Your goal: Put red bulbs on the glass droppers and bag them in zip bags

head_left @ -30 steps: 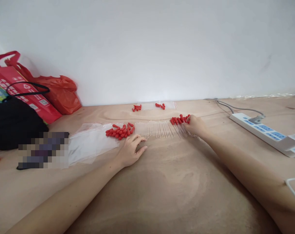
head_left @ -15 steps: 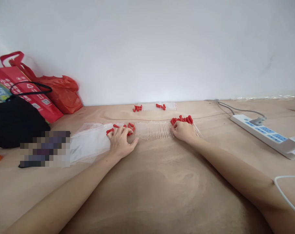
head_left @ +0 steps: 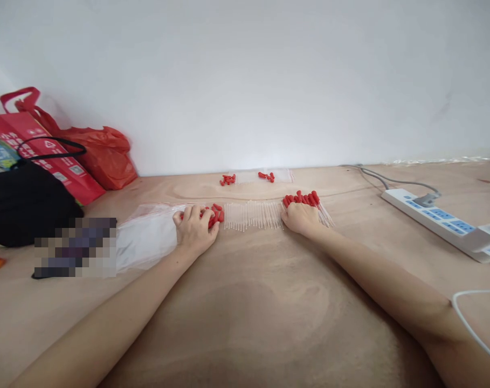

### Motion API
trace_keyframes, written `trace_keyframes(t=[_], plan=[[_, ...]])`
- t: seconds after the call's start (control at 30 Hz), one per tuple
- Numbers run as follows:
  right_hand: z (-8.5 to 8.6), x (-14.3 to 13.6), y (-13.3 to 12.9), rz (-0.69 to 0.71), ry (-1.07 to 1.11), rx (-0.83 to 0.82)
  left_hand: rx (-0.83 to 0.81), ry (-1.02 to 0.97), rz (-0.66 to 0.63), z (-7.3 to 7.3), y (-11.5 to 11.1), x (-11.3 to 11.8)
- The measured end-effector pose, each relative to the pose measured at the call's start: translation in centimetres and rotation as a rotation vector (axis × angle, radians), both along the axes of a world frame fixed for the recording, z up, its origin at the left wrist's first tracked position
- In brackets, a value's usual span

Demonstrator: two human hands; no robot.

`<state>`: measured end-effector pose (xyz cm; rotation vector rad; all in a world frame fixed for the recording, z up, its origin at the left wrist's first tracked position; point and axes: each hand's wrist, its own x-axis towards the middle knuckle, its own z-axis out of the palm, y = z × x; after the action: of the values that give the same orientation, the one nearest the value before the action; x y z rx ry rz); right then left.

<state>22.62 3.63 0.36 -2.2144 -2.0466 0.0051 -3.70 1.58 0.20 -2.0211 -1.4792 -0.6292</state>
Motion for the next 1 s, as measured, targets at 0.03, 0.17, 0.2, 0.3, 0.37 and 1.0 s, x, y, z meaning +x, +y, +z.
trace_keyframes(t=[0.03, 0.17, 0.2, 0.3, 0.37, 1.0], plan=[[0.0, 0.0, -0.1, 0.001, -0.001, 0.009, 0.002, 0.011, -0.012, 0.0, 0.1, -0.1], [0.0, -0.3, -0.6, 0.004, -0.027, 0.047, 0.005, 0.034, -0.048, 0.0, 0.2, -0.3], [-0.1, -0.3, -0.8, 0.008, -0.034, 0.073, 0.014, 0.043, -0.054, 0.0, 0.3, -0.3], [-0.6, -0.5, -1.6, 0.093, -0.007, 0.251, 0.075, 0.051, -0.079, -0.1, 0.4, -0.3], [-1.3, -0.4, -2.2, 0.255, 0.061, 0.398, 0.150, 0.013, -0.104, 0.0, 0.2, -0.2], [-2.1, -0.1, -6.2, 0.778, 0.254, 0.357, -0.431, -0.283, -0.660, -0.4, -3.7, 3.4]])
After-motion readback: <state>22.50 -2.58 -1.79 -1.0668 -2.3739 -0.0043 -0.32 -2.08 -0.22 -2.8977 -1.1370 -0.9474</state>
